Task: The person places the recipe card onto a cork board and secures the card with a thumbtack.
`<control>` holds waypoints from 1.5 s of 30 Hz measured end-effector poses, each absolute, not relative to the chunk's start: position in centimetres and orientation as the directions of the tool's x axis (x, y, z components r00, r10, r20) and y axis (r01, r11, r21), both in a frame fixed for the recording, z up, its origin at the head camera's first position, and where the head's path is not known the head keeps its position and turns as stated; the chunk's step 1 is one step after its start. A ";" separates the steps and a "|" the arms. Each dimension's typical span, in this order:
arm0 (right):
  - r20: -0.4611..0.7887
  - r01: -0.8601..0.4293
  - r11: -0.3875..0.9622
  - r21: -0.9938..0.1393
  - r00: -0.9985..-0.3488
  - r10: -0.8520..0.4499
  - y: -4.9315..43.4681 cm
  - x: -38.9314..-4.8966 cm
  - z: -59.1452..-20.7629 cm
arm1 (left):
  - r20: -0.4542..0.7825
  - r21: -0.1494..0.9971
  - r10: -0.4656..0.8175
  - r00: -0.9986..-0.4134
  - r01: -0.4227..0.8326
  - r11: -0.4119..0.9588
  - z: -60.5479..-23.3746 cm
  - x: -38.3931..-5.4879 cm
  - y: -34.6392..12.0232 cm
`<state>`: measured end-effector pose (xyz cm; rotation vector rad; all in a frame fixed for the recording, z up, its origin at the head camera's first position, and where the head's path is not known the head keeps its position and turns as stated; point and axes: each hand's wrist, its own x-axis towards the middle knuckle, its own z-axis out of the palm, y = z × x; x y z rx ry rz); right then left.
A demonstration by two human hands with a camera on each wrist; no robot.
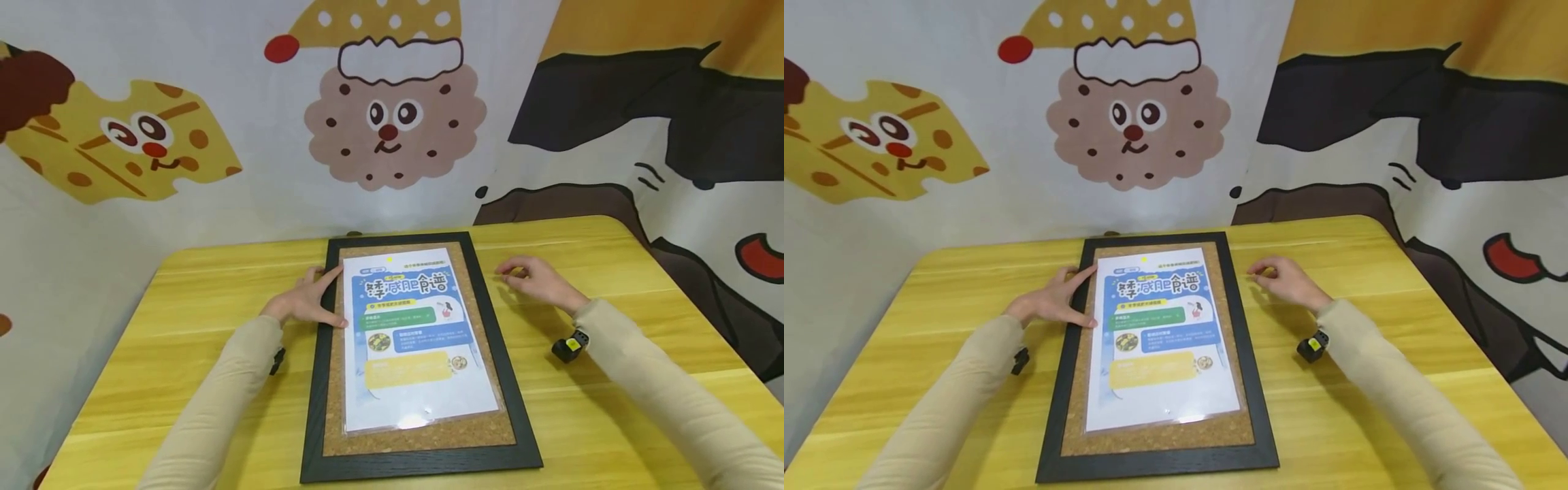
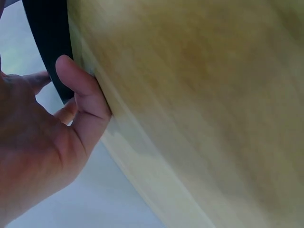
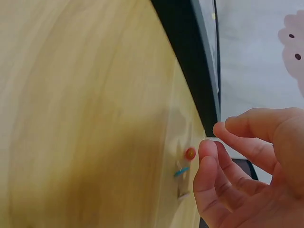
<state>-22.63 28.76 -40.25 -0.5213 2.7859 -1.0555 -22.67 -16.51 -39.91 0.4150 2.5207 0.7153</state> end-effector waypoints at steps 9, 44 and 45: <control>0.048 -0.298 0.697 -0.652 -0.934 -0.354 30.7 -21.9 -40.7 | -0.296 0.577 0.456 -0.839 0.223 0.786 -40.5 -21.9 -17.1; 0.052 -0.290 0.743 -0.603 -0.944 -0.327 32.9 -22.9 -41.7 | -0.311 0.583 0.549 -0.776 0.300 0.755 -40.2 -18.3 -17.7; 0.046 -0.285 0.743 -0.606 -0.945 -0.325 32.9 -23.0 -41.7 | -0.311 0.583 0.549 -0.776 0.300 0.755 -40.2 -18.2 -17.7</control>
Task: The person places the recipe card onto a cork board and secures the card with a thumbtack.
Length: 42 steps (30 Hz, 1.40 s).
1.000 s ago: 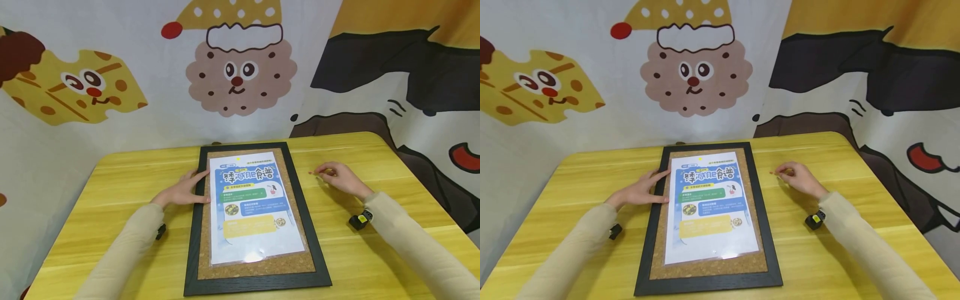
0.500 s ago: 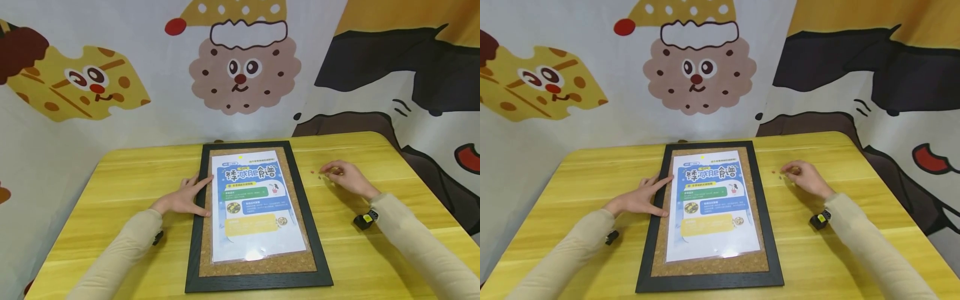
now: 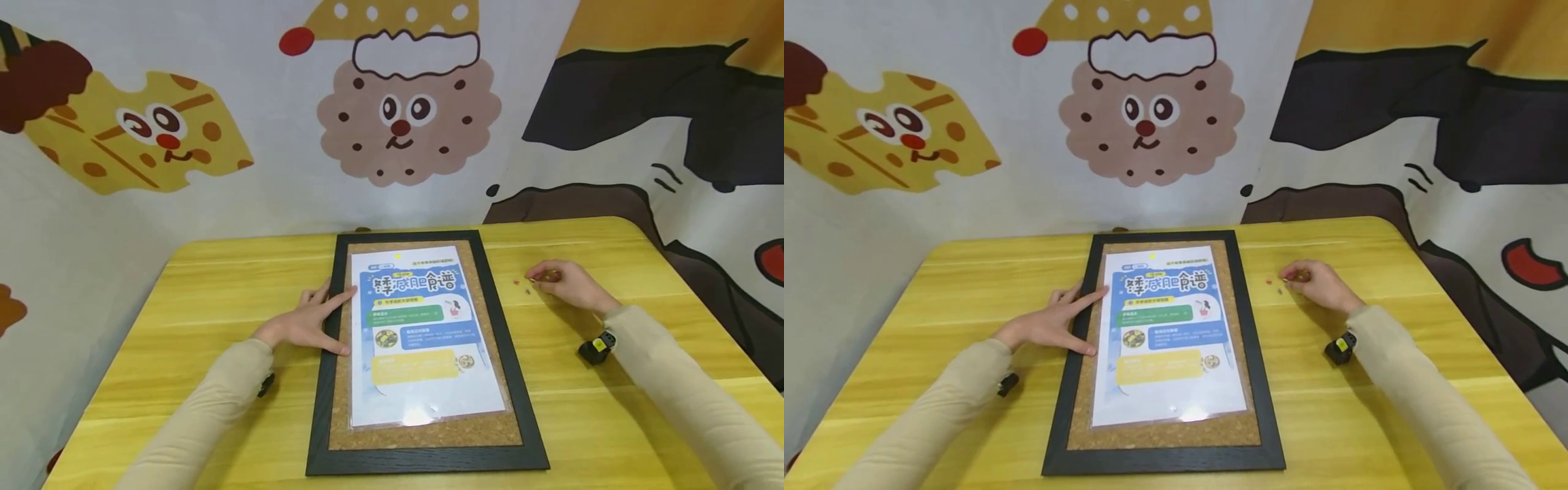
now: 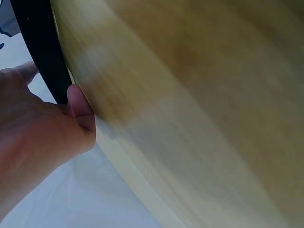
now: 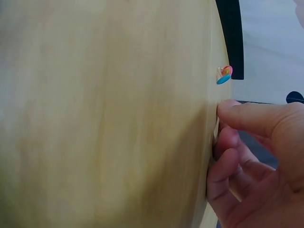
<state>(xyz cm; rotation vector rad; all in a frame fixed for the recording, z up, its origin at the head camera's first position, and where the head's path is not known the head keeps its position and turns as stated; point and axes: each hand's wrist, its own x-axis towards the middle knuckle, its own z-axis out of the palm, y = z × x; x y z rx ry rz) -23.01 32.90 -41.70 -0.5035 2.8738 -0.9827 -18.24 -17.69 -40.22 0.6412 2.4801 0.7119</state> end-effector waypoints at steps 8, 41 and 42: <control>0.053 -0.282 0.732 -0.620 -0.946 -0.319 33.3 -23.2 -42.1 | -0.313 0.586 0.554 -0.772 0.302 0.752 -40.1 -18.3 -17.7; 0.039 -0.214 0.505 -0.836 -0.942 -0.335 27.5 -22.8 -40.1 | -0.304 0.573 0.549 -0.779 0.311 0.758 -40.6 -18.3 -17.8; 0.042 -0.218 0.492 -0.843 -0.938 -0.345 27.3 -22.9 -40.1 | -0.304 0.573 0.549 -0.778 0.310 0.758 -40.6 -18.3 -17.8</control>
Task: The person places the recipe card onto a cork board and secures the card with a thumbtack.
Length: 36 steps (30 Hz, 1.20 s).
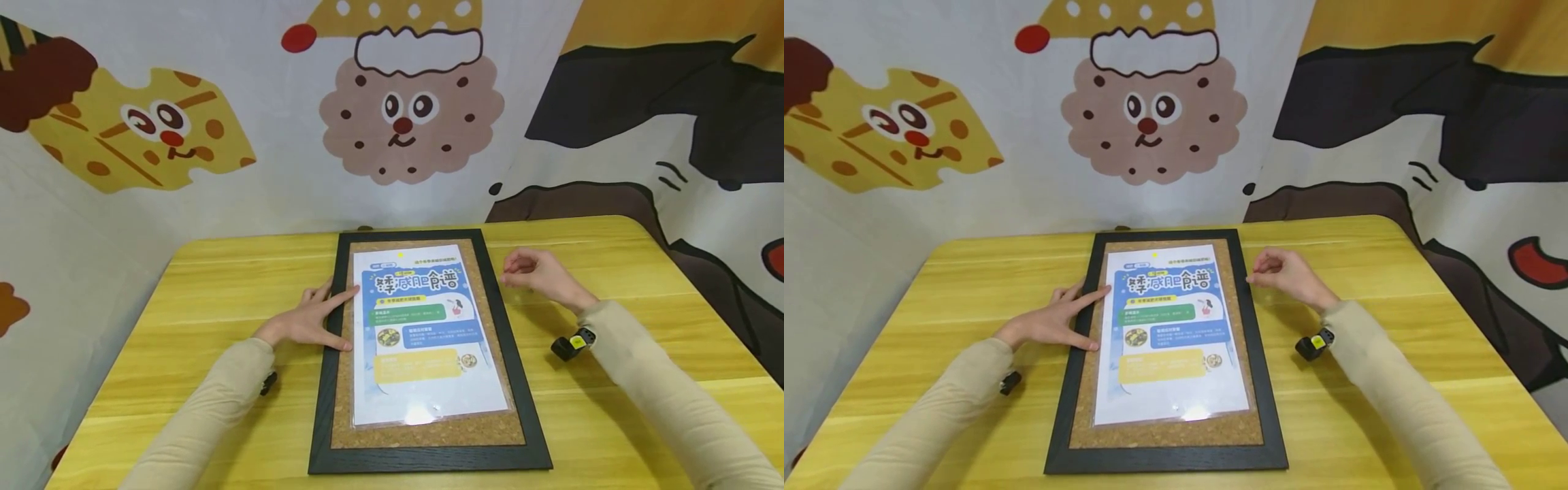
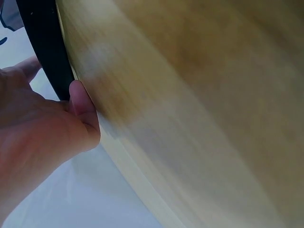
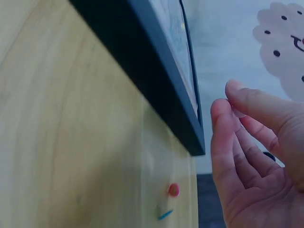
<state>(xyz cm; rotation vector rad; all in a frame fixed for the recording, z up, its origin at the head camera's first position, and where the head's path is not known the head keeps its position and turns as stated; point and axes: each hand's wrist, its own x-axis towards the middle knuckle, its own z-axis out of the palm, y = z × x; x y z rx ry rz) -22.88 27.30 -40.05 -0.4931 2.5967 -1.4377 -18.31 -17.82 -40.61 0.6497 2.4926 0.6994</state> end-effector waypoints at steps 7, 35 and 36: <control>0.076 -0.251 0.405 -0.879 -0.913 -0.400 25.6 -23.2 -40.2 | -0.307 0.583 0.558 -0.771 0.311 0.751 -40.5 -18.4 -17.9; 0.053 -0.342 0.443 -0.829 -0.836 -0.546 18.4 -24.0 -40.2 | -0.311 0.570 0.554 -0.772 0.315 0.759 -40.3 -18.8 -18.0; 0.051 -0.343 0.438 -0.831 -0.831 -0.554 18.2 -23.9 -40.2 | -0.311 0.569 0.553 -0.773 0.315 0.759 -40.3 -18.8 -18.0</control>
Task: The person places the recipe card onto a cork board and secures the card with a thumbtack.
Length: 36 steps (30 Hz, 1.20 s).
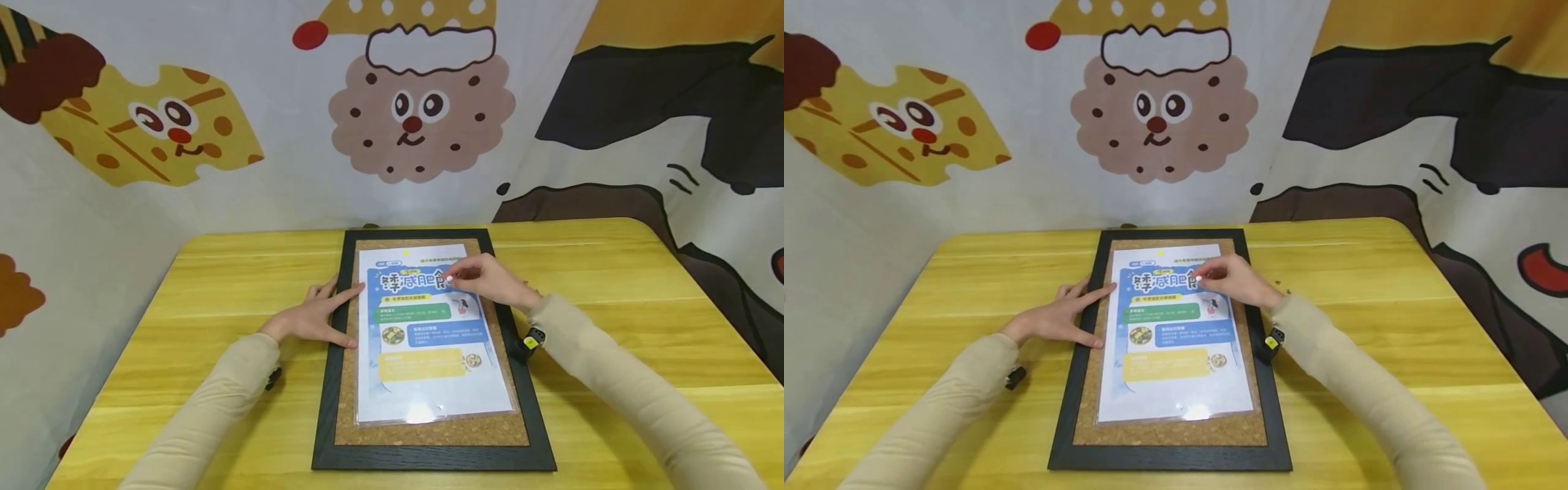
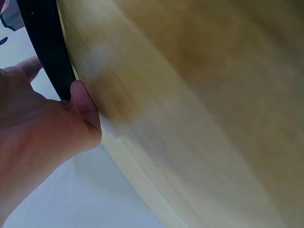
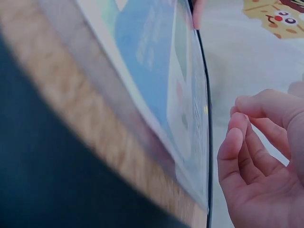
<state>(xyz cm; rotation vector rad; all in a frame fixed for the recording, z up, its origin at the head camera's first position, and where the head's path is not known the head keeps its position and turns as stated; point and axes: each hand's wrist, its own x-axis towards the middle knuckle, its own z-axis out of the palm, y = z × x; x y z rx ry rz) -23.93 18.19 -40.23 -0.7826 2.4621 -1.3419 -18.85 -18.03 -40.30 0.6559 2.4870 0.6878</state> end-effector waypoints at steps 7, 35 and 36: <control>0.020 -0.323 0.424 -0.846 -0.814 -0.580 16.4 -23.9 -40.3 | -0.313 0.582 0.557 -0.770 0.308 0.753 -40.2 -18.8 -18.0; 0.050 -0.414 0.357 -0.838 -0.708 -0.705 10.6 -22.7 -41.1 | -0.312 0.575 0.530 -0.788 0.288 0.766 -40.7 -18.7 -17.9; 0.052 -0.417 0.350 -0.839 -0.702 -0.710 10.4 -22.7 -41.1 | -0.313 0.575 0.529 -0.789 0.285 0.767 -40.8 -18.7 -17.8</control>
